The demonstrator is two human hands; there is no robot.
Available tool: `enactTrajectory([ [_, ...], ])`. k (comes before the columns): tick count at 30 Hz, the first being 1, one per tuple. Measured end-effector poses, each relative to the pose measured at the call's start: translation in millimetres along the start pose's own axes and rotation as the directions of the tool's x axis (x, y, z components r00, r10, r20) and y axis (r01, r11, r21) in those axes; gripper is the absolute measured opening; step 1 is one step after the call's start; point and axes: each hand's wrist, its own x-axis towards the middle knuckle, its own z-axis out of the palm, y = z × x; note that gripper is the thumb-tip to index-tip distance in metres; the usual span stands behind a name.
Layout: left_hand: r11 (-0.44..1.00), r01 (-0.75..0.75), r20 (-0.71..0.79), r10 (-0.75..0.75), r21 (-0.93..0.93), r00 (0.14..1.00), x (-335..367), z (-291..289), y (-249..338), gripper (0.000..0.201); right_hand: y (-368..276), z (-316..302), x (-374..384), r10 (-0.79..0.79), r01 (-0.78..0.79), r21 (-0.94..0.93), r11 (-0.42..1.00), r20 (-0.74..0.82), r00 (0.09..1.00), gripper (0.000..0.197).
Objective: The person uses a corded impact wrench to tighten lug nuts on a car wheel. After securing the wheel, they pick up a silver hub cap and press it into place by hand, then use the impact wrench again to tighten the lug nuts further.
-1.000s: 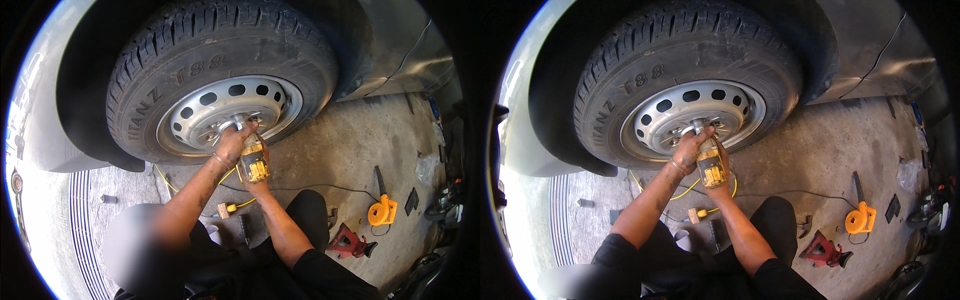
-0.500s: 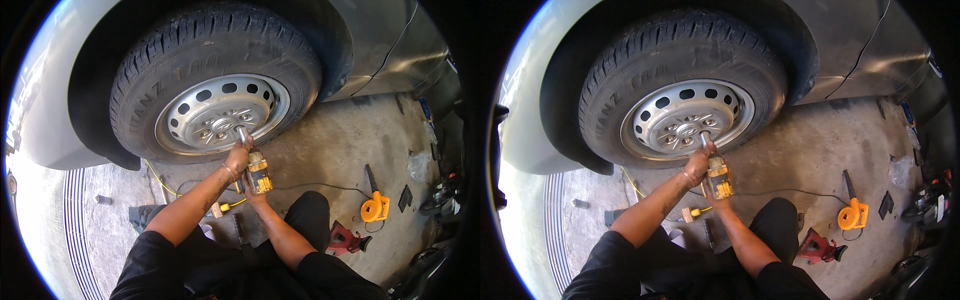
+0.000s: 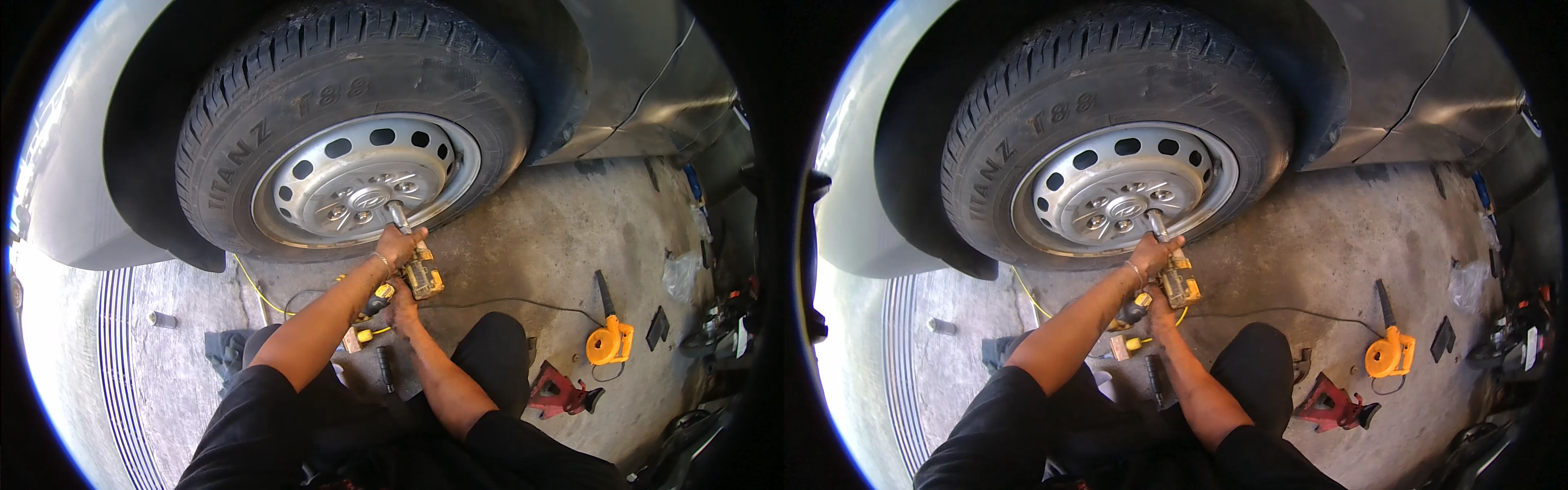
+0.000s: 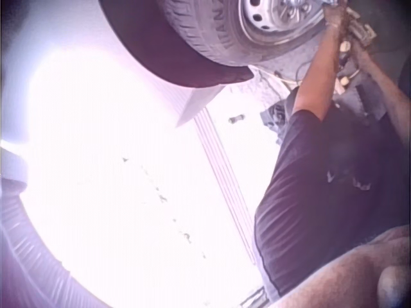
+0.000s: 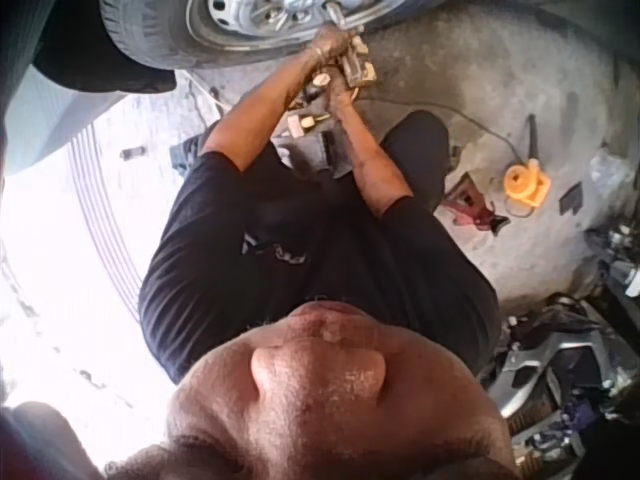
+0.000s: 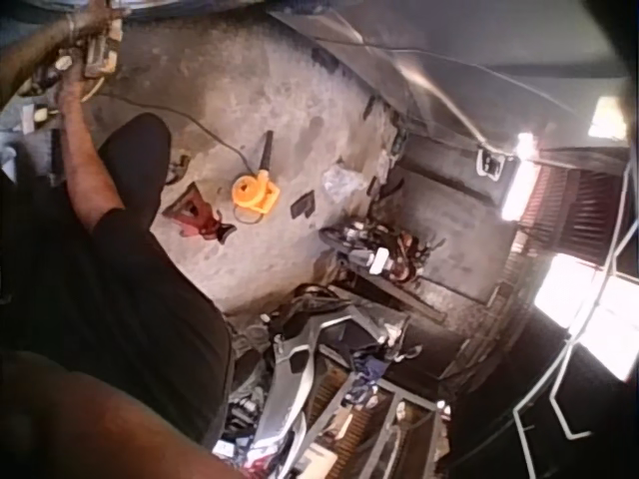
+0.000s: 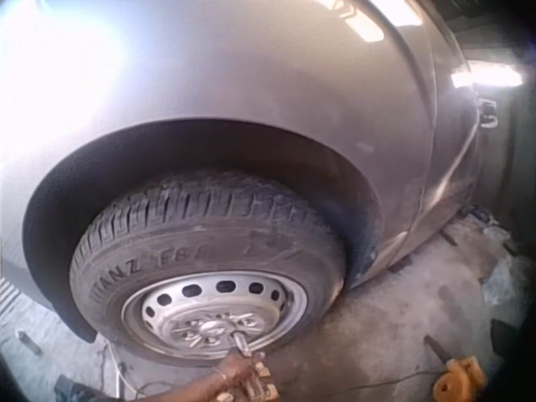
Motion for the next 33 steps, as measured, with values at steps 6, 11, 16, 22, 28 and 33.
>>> enactTrajectory([
  [6,0.97,-0.007,-0.122,0.038,0.242,0.992,0,-8,12,0.066,0,29,-4,0.034,-0.085,0.341,0.936,0.152,0.988,0.04],
  [11,0.979,-0.058,-0.124,0.083,0.196,0.989,3,-7,7,0.062,6,26,5,-0.035,0.015,0.239,0.971,0.081,0.996,0.044],
  [16,0.982,-0.094,-0.131,0.117,0.165,0.985,20,-7,-6,0.061,25,21,26,-0.041,0.024,0.296,0.955,0.051,0.998,0.047],
  [22,0.977,-0.168,-0.164,0.189,0.132,0.968,31,-3,-21,0.047,25,14,32,-0.035,0.056,0.21,0.976,-0.1,0.994,0.068],
  [28,0.997,-0.081,-0.088,0.081,0.001,0.993,27,-6,-8,0.051,15,22,22,-0.374,0.375,0.131,0.918,-0.033,0.927,0.049],
  [33,0.986,0.041,-0.023,-0.045,-0.159,0.999,26,-11,1,0.054,17,-17,43,-0.374,0.36,-0.359,0.861,0.031,0.927,0.046],
])
